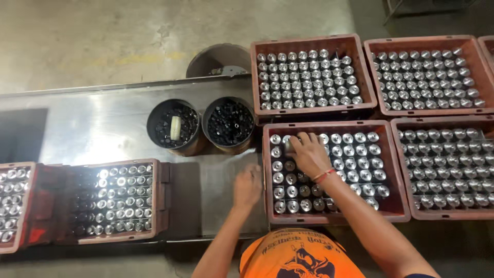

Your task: The person arranges small metallic caps into a pink crate, using both hands to place and align them in rows. The person then uses a white cylindrical tool to press and adjust the caps within the crate.

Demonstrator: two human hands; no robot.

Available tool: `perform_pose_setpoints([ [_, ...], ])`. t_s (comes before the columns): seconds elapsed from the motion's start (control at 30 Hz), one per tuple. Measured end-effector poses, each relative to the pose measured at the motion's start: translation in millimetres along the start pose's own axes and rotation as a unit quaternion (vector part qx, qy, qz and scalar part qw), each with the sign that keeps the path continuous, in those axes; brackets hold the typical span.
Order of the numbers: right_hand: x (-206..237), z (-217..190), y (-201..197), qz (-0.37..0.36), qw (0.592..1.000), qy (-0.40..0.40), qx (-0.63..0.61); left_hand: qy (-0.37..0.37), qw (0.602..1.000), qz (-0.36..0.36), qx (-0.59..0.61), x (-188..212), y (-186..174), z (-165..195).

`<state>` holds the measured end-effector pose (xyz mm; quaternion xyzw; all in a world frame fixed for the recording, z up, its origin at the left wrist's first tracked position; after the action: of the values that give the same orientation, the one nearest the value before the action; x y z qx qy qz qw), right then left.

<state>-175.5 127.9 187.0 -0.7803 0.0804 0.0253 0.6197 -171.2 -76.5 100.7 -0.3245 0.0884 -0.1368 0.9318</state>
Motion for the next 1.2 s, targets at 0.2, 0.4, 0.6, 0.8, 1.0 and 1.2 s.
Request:
perform_pose_setpoints([
  [0.2, -44.9, 45.3, -26.1, 0.033, 0.998, 0.01, -0.048, 0.149, 0.973, 0.163, -0.071, -93.5, -58.5, -32.8],
  [0.4, -138.3, 89.3, -48.9, 0.047, 0.996, 0.078, -0.009, -0.065, 0.972, -0.064, -0.217, -178.6, -13.2, -79.6],
  [0.6, -138.7, 87.3, -27.0, 0.08, 0.99, 0.081, -0.078, -0.098, 0.939, -0.216, -0.251, -177.9, 5.6, -90.6],
  [0.8, -142.8, 83.8, -18.7, 0.029, 0.992, 0.075, -0.097, -0.016, 0.92, -0.287, -0.268, -172.5, 17.7, -102.4],
  [1.0, -147.8, 54.7, 4.4, -0.036, 0.987, 0.084, -0.134, 0.054, 0.954, -0.22, -0.194, -160.4, 21.4, -94.6],
  [1.2, -148.1, 11.6, 2.8, 0.034, 0.979, 0.107, -0.171, 0.05, 0.995, -0.036, -0.078, -155.0, -22.9, -77.3],
])
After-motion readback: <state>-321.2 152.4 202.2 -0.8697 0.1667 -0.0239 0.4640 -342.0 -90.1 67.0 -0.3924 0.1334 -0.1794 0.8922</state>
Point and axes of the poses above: each hand's wrist, its own x-axis away from the middle knuckle, its own y-axis out of the palm, z = x × y, the point moved 10 cm from there along -x, towards the middle knuckle, and after that the axes turned 10 degrees about y, right-handed, at the moved point
